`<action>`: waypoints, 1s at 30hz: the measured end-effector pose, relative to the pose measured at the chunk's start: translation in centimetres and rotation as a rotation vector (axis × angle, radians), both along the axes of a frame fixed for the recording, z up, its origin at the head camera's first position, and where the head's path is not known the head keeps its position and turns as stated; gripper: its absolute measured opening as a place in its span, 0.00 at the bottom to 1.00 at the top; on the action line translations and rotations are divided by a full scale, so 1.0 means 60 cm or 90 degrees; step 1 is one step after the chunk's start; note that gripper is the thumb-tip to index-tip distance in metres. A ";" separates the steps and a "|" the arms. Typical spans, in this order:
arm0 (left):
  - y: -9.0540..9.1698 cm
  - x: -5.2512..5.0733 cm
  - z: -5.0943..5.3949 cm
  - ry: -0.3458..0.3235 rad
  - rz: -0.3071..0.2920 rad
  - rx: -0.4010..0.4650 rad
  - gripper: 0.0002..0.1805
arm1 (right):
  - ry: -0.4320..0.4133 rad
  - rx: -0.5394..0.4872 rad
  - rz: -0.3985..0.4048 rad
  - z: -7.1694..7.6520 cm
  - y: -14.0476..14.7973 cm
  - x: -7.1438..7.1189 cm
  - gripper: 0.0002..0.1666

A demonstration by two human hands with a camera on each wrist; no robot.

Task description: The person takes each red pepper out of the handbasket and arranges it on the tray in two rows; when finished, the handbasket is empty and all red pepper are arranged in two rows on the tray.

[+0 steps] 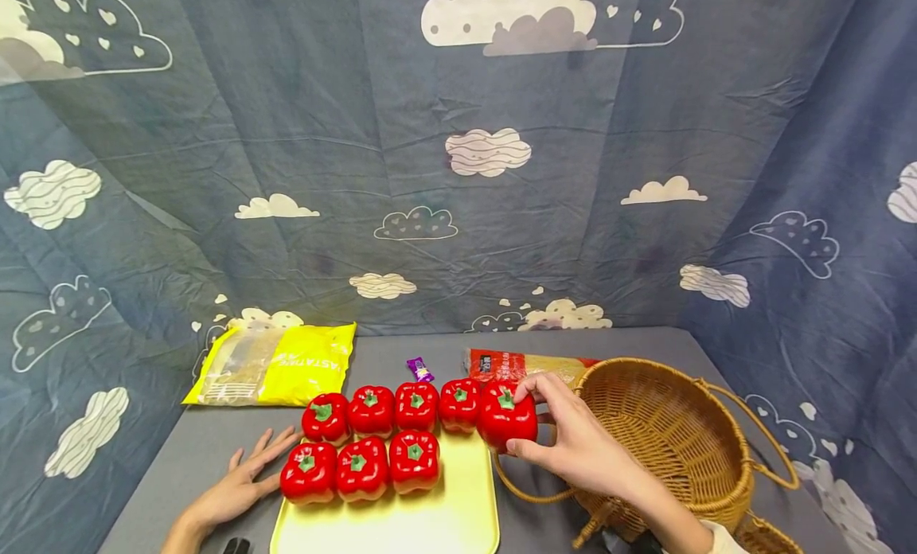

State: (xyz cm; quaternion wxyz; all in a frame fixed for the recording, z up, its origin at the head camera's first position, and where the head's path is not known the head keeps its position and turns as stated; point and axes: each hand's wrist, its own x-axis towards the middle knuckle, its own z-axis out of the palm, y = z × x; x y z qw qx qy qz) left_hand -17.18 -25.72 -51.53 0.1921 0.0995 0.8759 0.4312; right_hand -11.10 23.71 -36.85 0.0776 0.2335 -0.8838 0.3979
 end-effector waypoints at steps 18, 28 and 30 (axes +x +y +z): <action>0.000 0.003 0.004 -0.005 -0.003 0.013 0.37 | -0.044 0.079 0.023 -0.024 -0.048 -0.011 0.39; -0.004 -0.001 -0.003 0.025 -0.013 0.042 0.36 | -0.045 0.108 0.050 -0.039 -0.066 -0.025 0.38; -0.004 0.000 -0.003 0.029 -0.015 0.041 0.35 | -0.053 0.117 0.056 -0.043 -0.068 -0.026 0.38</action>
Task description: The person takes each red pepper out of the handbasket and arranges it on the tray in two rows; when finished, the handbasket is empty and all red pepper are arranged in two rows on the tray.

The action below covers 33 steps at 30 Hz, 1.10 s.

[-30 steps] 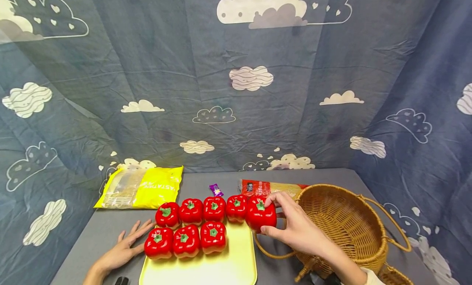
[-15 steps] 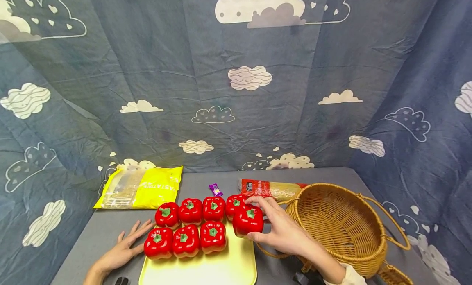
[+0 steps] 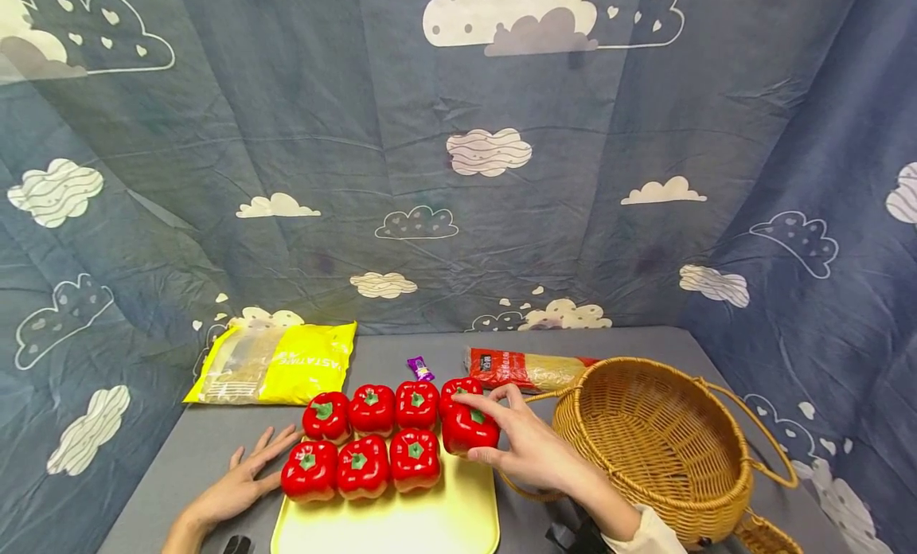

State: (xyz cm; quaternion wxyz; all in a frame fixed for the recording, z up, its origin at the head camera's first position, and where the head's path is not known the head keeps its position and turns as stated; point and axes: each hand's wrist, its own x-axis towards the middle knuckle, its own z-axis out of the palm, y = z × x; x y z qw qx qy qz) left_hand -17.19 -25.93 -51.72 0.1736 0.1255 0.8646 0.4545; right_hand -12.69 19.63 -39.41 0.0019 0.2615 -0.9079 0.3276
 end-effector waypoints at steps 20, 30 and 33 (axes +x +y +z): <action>0.005 0.001 0.005 -0.028 0.016 -0.050 0.36 | -0.027 0.058 0.012 -0.016 -0.013 -0.011 0.38; 0.002 0.000 0.001 -0.019 -0.009 -0.017 0.35 | -0.038 0.114 0.003 -0.008 -0.022 -0.013 0.35; 0.001 0.000 0.001 -0.017 -0.009 -0.018 0.35 | -0.051 0.120 0.006 -0.004 -0.027 -0.017 0.34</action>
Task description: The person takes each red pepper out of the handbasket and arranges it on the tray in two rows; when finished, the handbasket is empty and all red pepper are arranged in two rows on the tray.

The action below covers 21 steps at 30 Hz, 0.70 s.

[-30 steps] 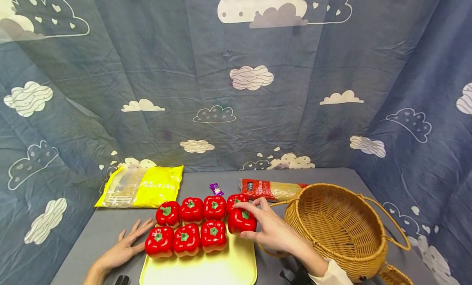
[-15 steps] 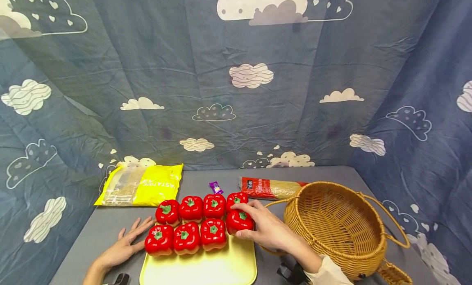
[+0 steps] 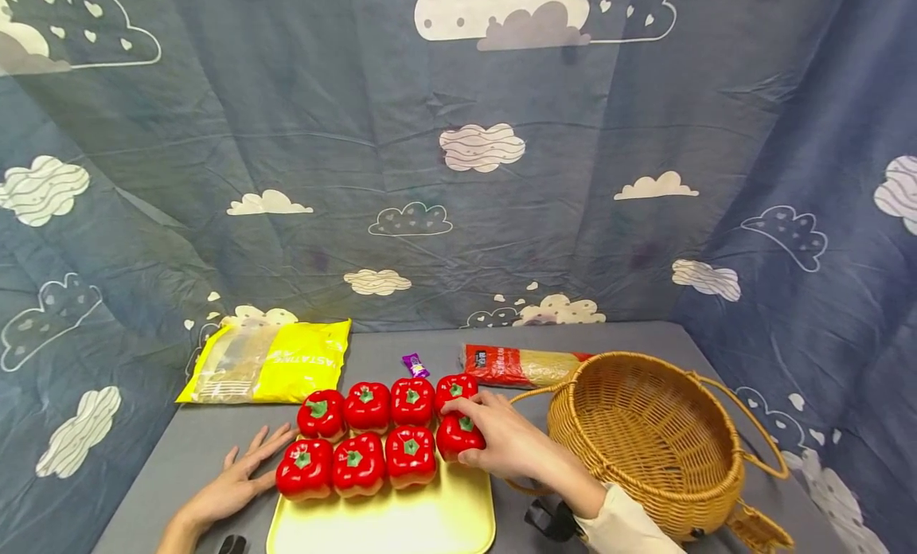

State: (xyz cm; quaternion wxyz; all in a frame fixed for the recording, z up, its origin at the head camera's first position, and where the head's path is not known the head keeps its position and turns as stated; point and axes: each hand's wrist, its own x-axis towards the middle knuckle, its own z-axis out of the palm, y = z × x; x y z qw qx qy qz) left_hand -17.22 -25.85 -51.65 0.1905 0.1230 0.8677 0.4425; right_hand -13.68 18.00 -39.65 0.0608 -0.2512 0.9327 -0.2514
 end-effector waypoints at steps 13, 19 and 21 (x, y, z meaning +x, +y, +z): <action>-0.002 0.002 0.004 0.003 0.001 0.002 0.35 | -0.031 0.020 -0.013 -0.009 -0.013 -0.002 0.40; -0.003 0.000 0.000 0.003 -0.001 -0.001 0.36 | -0.031 0.024 -0.027 -0.012 -0.016 -0.001 0.39; -0.002 0.000 -0.001 0.002 0.000 -0.001 0.36 | -0.033 0.028 -0.030 -0.013 -0.017 -0.001 0.38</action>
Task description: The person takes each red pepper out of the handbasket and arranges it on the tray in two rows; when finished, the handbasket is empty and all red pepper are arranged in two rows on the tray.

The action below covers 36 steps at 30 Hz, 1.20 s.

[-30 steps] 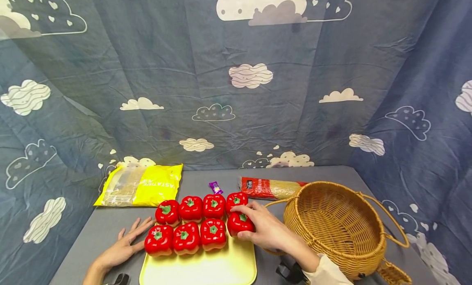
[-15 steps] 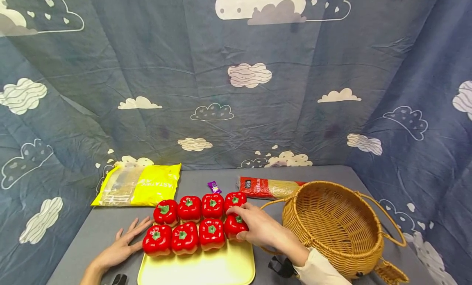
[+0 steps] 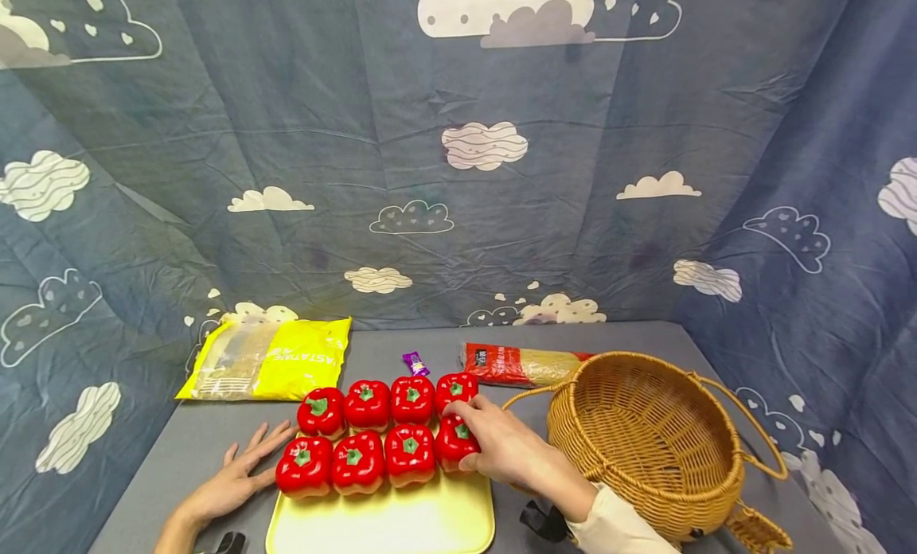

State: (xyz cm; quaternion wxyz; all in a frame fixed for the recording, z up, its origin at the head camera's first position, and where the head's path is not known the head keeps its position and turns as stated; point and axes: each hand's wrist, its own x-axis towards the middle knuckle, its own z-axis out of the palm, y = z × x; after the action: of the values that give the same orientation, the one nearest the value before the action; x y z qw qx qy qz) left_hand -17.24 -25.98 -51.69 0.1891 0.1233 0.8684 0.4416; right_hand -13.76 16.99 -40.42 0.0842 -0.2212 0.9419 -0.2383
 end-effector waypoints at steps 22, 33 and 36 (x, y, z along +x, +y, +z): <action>0.003 0.001 0.003 -0.005 0.010 -0.008 0.36 | 0.089 0.049 0.043 -0.013 0.003 0.003 0.35; 0.002 0.002 -0.001 -0.003 0.012 -0.011 0.36 | 0.125 0.078 0.045 -0.016 -0.001 0.000 0.35; 0.001 0.000 -0.003 -0.001 0.013 -0.014 0.36 | 0.117 0.077 0.043 -0.016 -0.002 0.000 0.35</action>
State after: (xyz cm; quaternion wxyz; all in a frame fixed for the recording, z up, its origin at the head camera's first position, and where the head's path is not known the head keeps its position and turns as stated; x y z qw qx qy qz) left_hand -17.21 -25.91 -51.89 0.1863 0.1117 0.8745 0.4337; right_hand -13.75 16.90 -41.38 0.0189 -0.2683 0.9503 -0.1565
